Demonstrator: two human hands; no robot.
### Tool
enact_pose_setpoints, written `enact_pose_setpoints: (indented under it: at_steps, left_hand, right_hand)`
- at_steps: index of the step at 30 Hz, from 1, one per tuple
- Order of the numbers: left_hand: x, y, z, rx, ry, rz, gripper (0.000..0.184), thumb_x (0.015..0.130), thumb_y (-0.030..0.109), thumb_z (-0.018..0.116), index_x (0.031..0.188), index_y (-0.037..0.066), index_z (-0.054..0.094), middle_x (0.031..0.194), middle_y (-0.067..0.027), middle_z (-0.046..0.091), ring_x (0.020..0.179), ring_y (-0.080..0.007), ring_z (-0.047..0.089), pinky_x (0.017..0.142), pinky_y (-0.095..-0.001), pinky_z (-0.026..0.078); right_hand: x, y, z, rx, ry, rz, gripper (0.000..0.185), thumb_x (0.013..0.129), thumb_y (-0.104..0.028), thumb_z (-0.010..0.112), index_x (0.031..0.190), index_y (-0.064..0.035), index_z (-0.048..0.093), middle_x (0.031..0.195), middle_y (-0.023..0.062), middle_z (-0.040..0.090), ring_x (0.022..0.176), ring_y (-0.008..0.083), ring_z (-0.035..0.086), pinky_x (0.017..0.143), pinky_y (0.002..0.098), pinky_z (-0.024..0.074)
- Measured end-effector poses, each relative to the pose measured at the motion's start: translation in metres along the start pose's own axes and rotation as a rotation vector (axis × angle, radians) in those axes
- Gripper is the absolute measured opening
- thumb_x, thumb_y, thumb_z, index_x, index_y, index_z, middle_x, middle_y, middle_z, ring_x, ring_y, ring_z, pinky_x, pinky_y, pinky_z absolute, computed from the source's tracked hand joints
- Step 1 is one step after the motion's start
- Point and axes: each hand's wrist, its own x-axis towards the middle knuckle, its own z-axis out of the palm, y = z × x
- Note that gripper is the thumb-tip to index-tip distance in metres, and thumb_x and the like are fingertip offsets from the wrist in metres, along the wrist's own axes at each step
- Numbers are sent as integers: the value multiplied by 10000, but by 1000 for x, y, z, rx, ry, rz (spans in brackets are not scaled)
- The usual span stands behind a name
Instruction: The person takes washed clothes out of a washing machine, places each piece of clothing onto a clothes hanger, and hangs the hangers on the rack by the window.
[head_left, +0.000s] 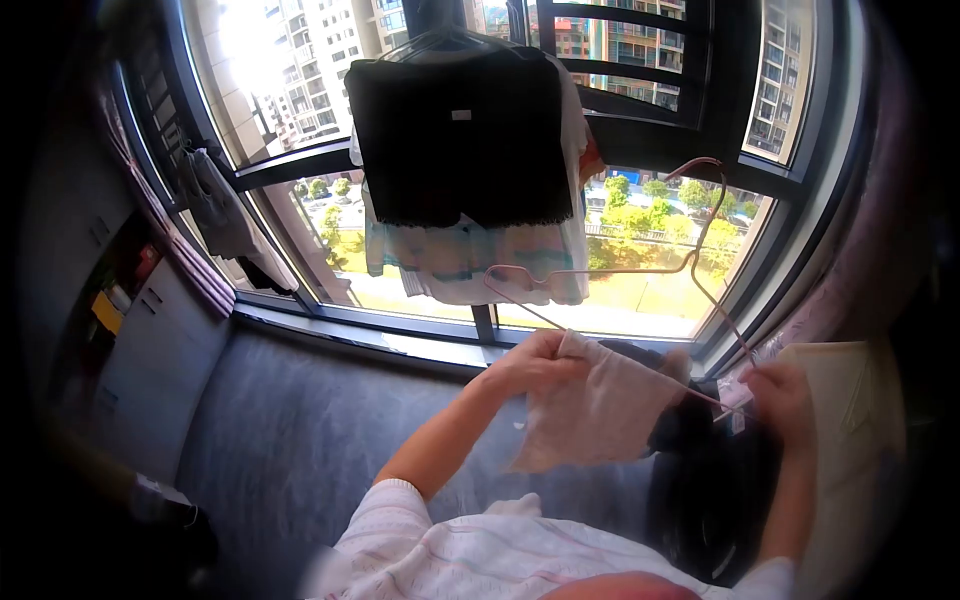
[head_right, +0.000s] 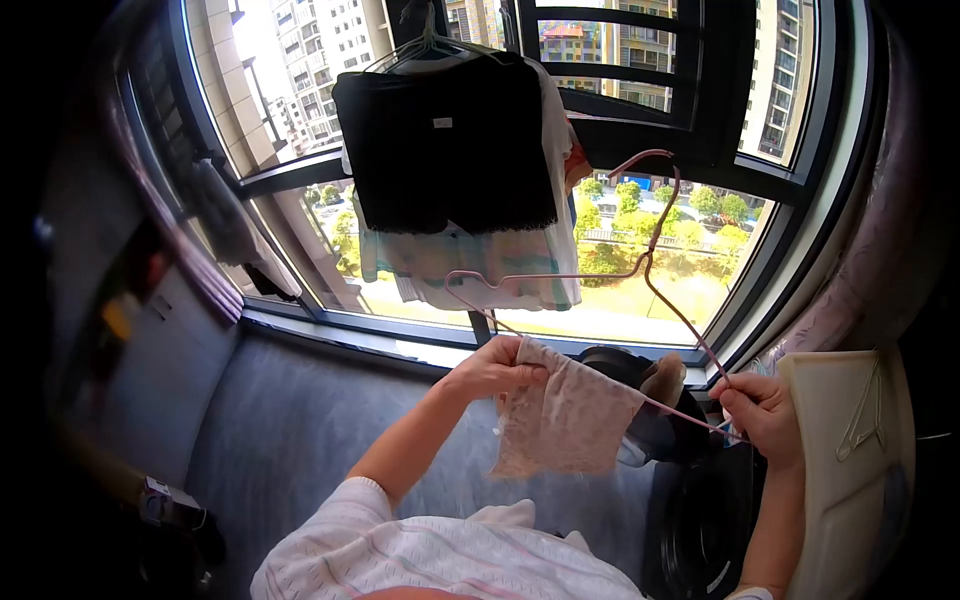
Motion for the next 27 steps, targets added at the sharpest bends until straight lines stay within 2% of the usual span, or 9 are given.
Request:
enact_pose_setpoints:
  at_steps: [2, 3, 6, 11, 14, 18, 19, 23, 27]
  left_hand:
    - [-6, 17, 0, -117, 65, 56, 213, 798, 83, 619, 1006, 41, 616, 916, -6, 607, 822, -69, 537, 742, -218, 440]
    - [-8, 20, -7, -59, 80, 106, 217, 806, 81, 606, 1020, 41, 608, 932, -6, 598, 831, -76, 537, 763, -218, 440]
    - [-8, 28, -32, -6, 151, 110, 212, 813, 76, 593, 1022, 43, 605, 909, 7, 596, 827, -72, 532, 767, -210, 435]
    - [-2, 64, -99, -137, 138, 252, 217, 845, 140, 565, 1018, 11, 584, 910, -45, 610, 820, -92, 586, 724, -240, 492]
    - [1, 94, -150, -142, 134, 262, 215, 841, 170, 580, 1004, 32, 602, 872, -13, 607, 789, -60, 566, 702, -206, 471]
    - [1, 107, -242, 151, 97, 96, 268, 753, 125, 680, 980, 8, 599, 870, -30, 622, 777, -90, 586, 726, -244, 477]
    - [2, 112, -255, 153, 100, 120, 252, 727, 104, 698, 941, 1, 615, 864, -43, 630, 764, -83, 588, 697, -235, 482]
    - [1, 154, -295, 195, 170, 110, 307, 702, 88, 714, 967, -15, 600, 867, -40, 624, 789, -106, 584, 754, -245, 463]
    - [33, 196, -328, 240, 207, 264, 364, 707, 5, 651, 1053, -36, 548, 931, -59, 609, 810, -121, 586, 779, -259, 461]
  right_hand:
    - [26, 1, 12, -123, 20, -156, 113, 837, -82, 560, 820, 7, 628, 592, -34, 513, 503, 7, 398, 446, 150, 289]
    - [40, 2, 13, -123, -8, -188, 105, 839, -79, 562, 841, 0, 630, 653, -44, 523, 577, 5, 412, 499, 148, 307]
    - [83, 5, 23, -93, -3, -275, 110, 832, -82, 573, 830, 15, 625, 679, -25, 551, 603, 18, 449, 528, 160, 355]
    - [160, -22, 69, -206, 182, -499, 165, 806, -113, 596, 686, 0, 595, 537, -55, 471, 496, 1, 375, 445, 177, 276]
    - [220, -39, 103, -139, 217, -600, 260, 806, -165, 588, 589, -27, 553, 501, -55, 425, 474, 8, 338, 440, 187, 257]
    - [297, -60, 142, -36, 175, -573, 304, 797, -193, 601, 551, -35, 521, 492, -56, 408, 481, 13, 326, 443, 205, 263]
    - [315, -64, 151, 14, 159, -599, 300, 796, -192, 603, 549, -40, 526, 491, -52, 413, 478, 14, 333, 443, 203, 265]
    - [376, -81, 175, 100, 173, -582, 308, 783, -235, 613, 541, -64, 530, 468, -49, 406, 444, 17, 335, 423, 204, 253]
    - [426, -103, 181, 73, 190, -353, 320, 771, -290, 613, 544, -83, 525, 434, -65, 363, 390, 20, 303, 387, 207, 217]
